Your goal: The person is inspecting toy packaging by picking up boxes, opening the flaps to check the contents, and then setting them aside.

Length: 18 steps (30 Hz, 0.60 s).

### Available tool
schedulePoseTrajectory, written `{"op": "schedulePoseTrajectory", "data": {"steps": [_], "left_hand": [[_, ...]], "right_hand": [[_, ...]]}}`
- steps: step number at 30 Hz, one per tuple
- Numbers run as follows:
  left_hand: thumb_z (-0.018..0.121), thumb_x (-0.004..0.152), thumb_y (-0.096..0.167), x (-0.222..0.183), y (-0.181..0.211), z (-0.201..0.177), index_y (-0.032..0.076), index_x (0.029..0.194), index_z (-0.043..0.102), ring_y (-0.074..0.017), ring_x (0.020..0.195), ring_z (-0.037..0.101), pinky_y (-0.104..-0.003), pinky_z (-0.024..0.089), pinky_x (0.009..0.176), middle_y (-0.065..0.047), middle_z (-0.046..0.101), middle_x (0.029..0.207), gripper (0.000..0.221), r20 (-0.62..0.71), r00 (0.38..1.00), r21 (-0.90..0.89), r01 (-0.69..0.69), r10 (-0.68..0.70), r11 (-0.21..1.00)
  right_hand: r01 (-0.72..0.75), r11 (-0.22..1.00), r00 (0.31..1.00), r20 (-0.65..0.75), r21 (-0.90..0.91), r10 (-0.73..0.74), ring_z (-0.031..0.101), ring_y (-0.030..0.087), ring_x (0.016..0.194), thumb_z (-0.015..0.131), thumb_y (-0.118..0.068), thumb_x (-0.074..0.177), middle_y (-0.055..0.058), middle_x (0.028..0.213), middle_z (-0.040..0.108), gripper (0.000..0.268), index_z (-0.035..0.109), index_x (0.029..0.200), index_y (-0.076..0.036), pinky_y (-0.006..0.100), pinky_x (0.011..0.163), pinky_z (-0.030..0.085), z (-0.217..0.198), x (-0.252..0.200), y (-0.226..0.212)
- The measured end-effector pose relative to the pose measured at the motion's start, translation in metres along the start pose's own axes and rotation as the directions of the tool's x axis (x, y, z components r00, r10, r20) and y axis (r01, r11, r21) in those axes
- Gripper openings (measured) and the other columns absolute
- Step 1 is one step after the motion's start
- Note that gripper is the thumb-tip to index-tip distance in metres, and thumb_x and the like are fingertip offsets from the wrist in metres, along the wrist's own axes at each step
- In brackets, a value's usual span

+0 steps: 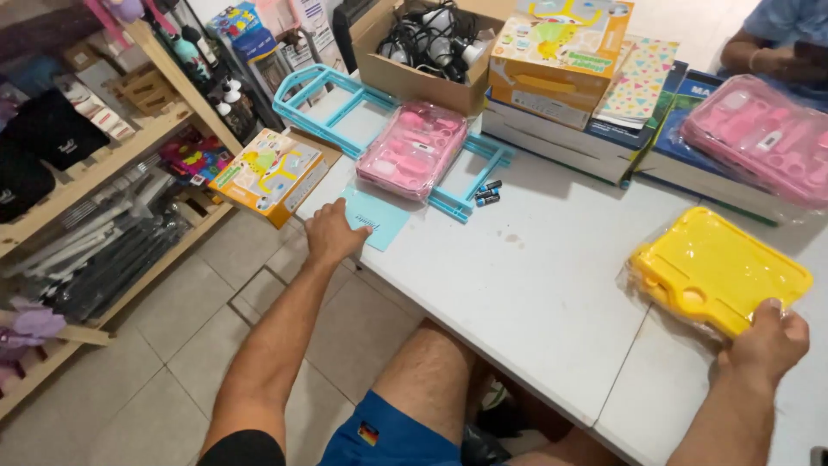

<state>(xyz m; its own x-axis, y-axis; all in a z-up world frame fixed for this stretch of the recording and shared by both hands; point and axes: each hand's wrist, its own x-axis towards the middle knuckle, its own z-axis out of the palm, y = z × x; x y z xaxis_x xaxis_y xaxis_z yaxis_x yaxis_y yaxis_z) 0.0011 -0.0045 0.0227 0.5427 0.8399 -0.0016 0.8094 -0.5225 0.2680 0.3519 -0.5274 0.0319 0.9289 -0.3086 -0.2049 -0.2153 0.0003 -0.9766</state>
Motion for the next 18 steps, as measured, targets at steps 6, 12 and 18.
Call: {"op": "schedulePoseTrajectory", "data": {"steps": [6, 12, 18], "left_hand": [[0.081, 0.074, 0.057, -0.001, 0.025, -0.045, 0.008, 0.148, 0.04, -0.0397, 0.135, 0.044, -0.056, 0.044, 0.104, -0.021, 0.049, 0.142, 0.098, 0.163, 0.978, 0.02, 0.132, -0.133, 0.991], [0.087, 0.073, 0.044, 0.003, 0.023, -0.052, 0.007, 0.149, 0.039, -0.0368, 0.137, 0.045, -0.049, 0.045, 0.107, -0.019, 0.048, 0.148, 0.097, 0.267, 0.895, -0.06, 0.386, -0.358, 0.921], [0.069, 0.083, 0.012, -0.018, -0.033, -0.041, 0.012, 0.123, 0.067, -0.0218, 0.096, 0.069, -0.034, 0.057, 0.067, -0.005, 0.072, 0.114, 0.04, 0.263, 0.878, -0.629, 0.47, -0.399, 0.619]], "right_hand": [[0.121, 0.991, 0.992, -0.022, 0.056, -0.12, 0.075, 0.01, 0.099, 0.065, -0.037, 0.101, -0.001, 0.119, 0.071, 0.033, 0.051, 0.125, -0.018, 0.025, 0.084, 0.066, -0.01, 0.024, 0.021], [0.22, 0.974, 0.972, -0.075, -0.053, -0.223, 0.072, 0.012, 0.098, 0.069, -0.035, 0.103, 0.0, 0.113, 0.071, 0.023, 0.057, 0.116, -0.021, 0.027, 0.083, 0.064, -0.017, 0.037, 0.031], [0.099, 0.995, 0.984, 0.144, 0.021, -0.101, 0.077, 0.007, 0.109, 0.055, -0.055, 0.095, -0.011, 0.125, 0.074, 0.037, 0.061, 0.125, -0.035, 0.027, 0.09, 0.067, -0.009, 0.033, 0.028]]}}
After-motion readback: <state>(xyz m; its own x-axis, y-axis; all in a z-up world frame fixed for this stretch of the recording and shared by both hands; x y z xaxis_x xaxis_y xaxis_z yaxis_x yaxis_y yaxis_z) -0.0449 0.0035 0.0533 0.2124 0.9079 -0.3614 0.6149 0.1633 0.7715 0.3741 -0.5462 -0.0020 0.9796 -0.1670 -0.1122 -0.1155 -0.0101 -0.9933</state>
